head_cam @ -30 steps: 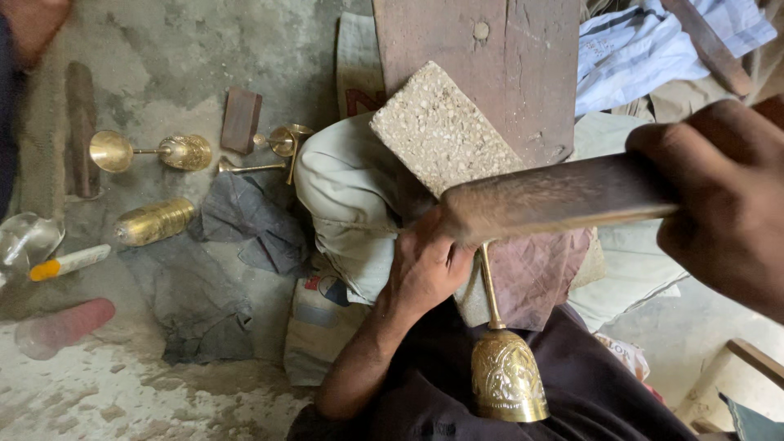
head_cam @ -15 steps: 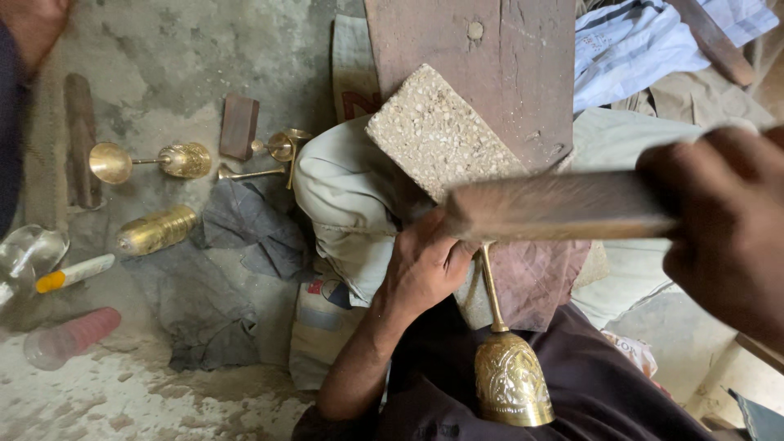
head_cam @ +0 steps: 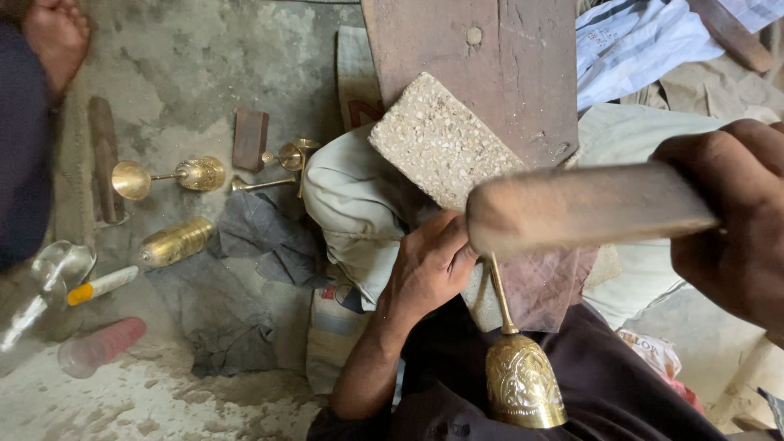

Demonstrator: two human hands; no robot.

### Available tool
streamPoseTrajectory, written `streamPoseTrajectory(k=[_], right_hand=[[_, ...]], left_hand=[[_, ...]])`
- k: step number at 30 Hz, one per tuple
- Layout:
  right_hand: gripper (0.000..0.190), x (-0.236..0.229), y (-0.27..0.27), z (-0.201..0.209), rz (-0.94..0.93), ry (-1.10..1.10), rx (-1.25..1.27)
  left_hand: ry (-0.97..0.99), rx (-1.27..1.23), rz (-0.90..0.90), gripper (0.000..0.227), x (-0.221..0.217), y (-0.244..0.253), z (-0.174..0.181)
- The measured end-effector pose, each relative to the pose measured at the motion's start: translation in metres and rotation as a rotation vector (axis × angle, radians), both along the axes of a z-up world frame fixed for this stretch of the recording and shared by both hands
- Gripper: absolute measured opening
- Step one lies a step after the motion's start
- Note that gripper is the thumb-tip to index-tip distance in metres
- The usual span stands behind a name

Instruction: The person holds a brass bell-shaped object on a wooden block and repeatedly strikes it with a wooden mallet. The person rotates the object to work on different sides of the rim and body.

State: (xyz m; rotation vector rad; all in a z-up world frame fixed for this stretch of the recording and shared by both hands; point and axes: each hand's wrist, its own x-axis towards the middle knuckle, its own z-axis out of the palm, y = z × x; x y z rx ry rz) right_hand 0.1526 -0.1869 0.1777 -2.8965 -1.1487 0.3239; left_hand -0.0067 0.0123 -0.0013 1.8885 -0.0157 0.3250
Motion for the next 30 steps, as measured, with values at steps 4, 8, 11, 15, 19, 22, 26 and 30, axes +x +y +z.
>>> streamPoseTrajectory(k=[4,8,11,15,19,22,26,30], right_hand=[[0.057,-0.002,0.0,0.003,0.008,-0.018,-0.006],[0.056,-0.015,-0.002,-0.004,0.04,-0.132,-0.11],[0.054,-0.016,-0.009,0.002,-0.039,-0.098,-0.006],[0.047,-0.015,-0.01,0.007,-0.069,-0.005,0.037],[0.061,-0.02,0.0,0.013,0.079,-0.062,0.092],[0.063,-0.029,0.022,0.016,0.142,0.029,0.267],[0.068,-0.034,0.044,0.04,0.368,-0.117,0.006],[0.08,-0.035,0.056,0.049,0.467,-0.165,-0.012]], left_hand=[[-0.003,0.018,-0.03,0.036,0.003,0.003,0.003],[0.038,0.039,-0.029,0.026,-0.001,0.002,0.003],[-0.132,-0.028,0.124,0.024,-0.005,-0.003,0.005],[-0.031,-0.333,0.391,0.02,-0.022,-0.014,0.006],[0.034,-0.57,0.402,0.023,-0.022,-0.038,-0.015],[0.049,-0.331,0.435,0.023,-0.028,-0.049,-0.045],[-0.12,-0.033,0.556,0.027,-0.034,-0.063,-0.079],[-0.193,-0.025,0.488,0.025,-0.039,-0.076,-0.094]])
